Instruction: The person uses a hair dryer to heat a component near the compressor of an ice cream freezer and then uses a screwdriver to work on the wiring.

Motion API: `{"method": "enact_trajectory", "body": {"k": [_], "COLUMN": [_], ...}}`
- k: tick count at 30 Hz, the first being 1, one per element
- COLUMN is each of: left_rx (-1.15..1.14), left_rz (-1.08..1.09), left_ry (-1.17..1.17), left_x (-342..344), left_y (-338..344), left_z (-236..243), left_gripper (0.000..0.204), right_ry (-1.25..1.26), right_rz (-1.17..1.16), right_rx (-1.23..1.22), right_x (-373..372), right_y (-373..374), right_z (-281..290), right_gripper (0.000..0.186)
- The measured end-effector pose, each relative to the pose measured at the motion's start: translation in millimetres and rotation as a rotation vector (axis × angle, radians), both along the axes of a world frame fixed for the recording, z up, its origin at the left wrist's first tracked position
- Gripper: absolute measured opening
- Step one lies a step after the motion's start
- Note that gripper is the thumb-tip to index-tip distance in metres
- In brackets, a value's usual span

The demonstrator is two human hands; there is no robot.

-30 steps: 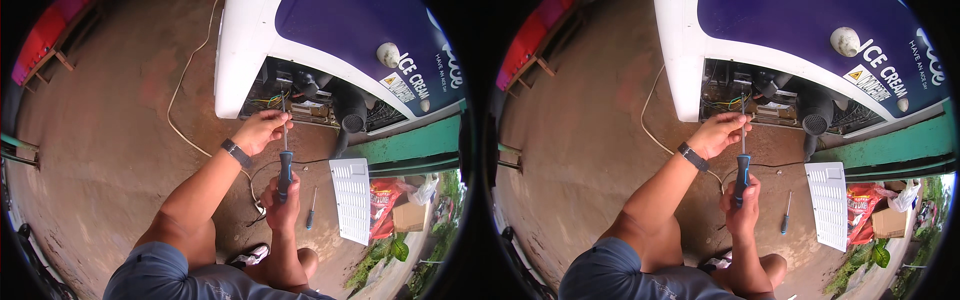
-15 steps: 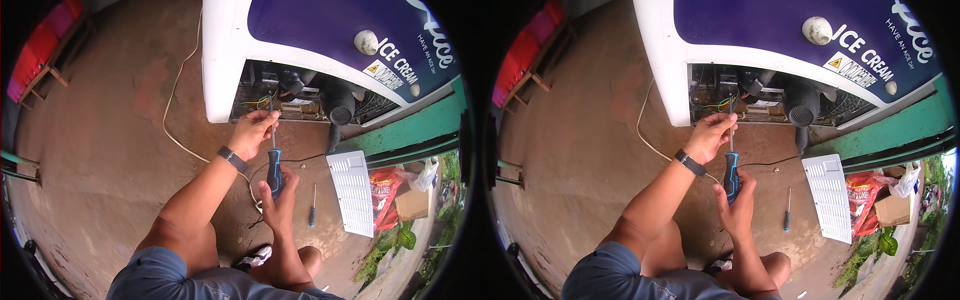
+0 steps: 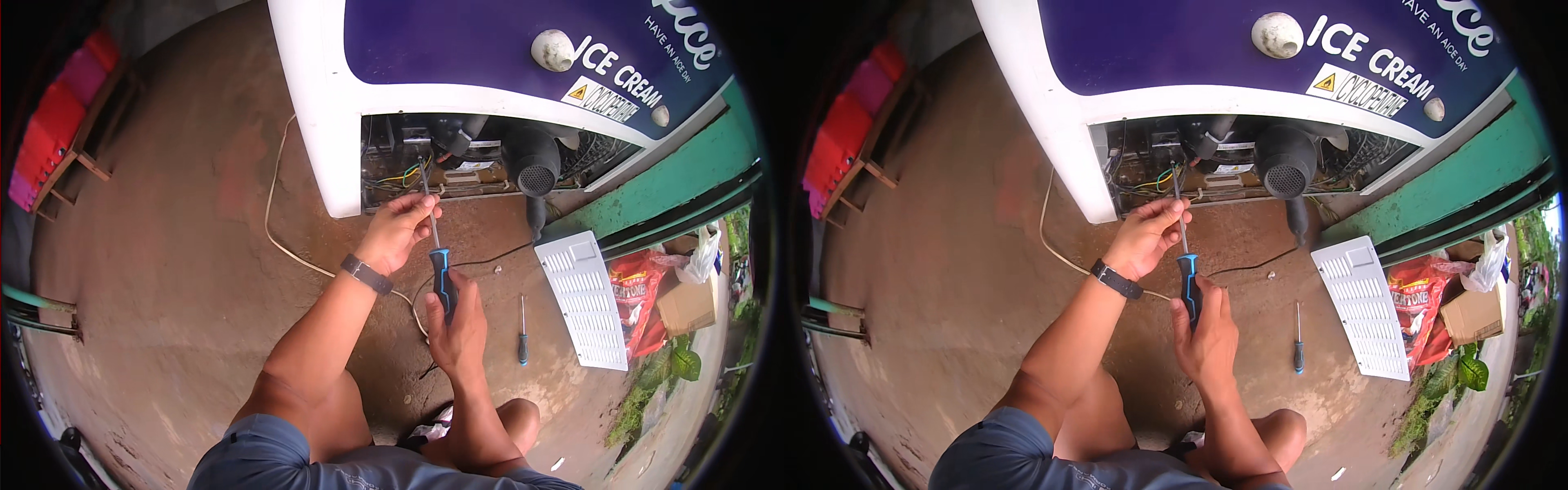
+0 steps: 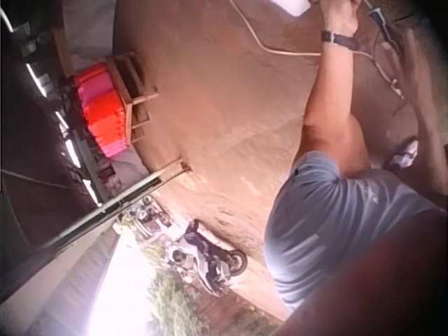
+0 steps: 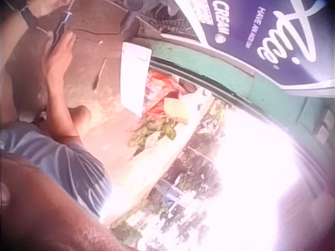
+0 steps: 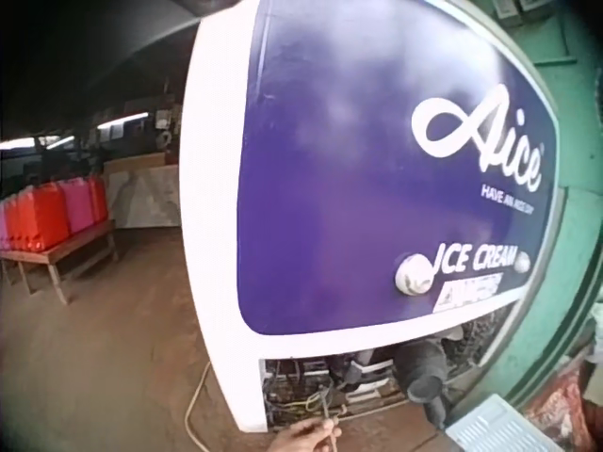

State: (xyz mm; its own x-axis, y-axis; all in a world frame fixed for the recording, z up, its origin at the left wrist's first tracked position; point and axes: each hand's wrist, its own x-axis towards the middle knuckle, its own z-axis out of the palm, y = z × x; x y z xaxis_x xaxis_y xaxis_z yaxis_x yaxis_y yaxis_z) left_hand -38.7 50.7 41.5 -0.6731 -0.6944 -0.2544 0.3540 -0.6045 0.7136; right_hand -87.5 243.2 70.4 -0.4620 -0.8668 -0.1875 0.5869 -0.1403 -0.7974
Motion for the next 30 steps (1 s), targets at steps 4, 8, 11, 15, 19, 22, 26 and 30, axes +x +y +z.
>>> {"method": "enact_trajectory", "body": {"k": [4,8,11,15,19,22,26,30], "left_rx": [0.001,-0.046,-0.079,-0.250,-0.915,-1.451,-1.404,-1.486], "left_rz": [0.013,0.083,0.090,0.121,0.468,0.656,0.507,0.540], "left_ry": [0.024,-0.031,-0.076,-0.266,-0.623,-0.688,-0.851,-0.890], "left_x": [-6.5,-7.4,-5.3,-3.1,-6.8,-17.8,-25.4,-37.9], "left_y": [5.3,9.0,9.4,9.0,11.5,-10.2,-46.9,-50.7], "left_z": [3.3,2.7,3.2,15.8,30.8,40.8,54.2,51.2], "left_gripper": [0.018,0.015,0.015,0.022,0.033,0.059,0.055,0.035], "right_ry": [-0.031,-0.049,0.687,-0.255,-0.822,-0.188,0.983,-0.341], "right_rz": [0.008,0.003,-0.135,0.102,0.205,0.093,-0.179,0.132], "right_rx": [0.046,-0.006,0.031,-0.186,-0.353,0.009,0.223,-0.037], "right_x": [-6.0,-1.0,-5.5,-19.4,-19.3,-14.0,-8.2,-26.4], "right_y": [3.1,2.2,-3.0,-2.6,1.1,0.8,-4.5,-0.2], "right_z": [-2.4,-7.6,-22.3,-23.6,-27.4,-3.9,0.0,-4.9], "right_gripper": [0.037,0.044,0.041,0.040,0.044,0.036,0.036,0.022]}}
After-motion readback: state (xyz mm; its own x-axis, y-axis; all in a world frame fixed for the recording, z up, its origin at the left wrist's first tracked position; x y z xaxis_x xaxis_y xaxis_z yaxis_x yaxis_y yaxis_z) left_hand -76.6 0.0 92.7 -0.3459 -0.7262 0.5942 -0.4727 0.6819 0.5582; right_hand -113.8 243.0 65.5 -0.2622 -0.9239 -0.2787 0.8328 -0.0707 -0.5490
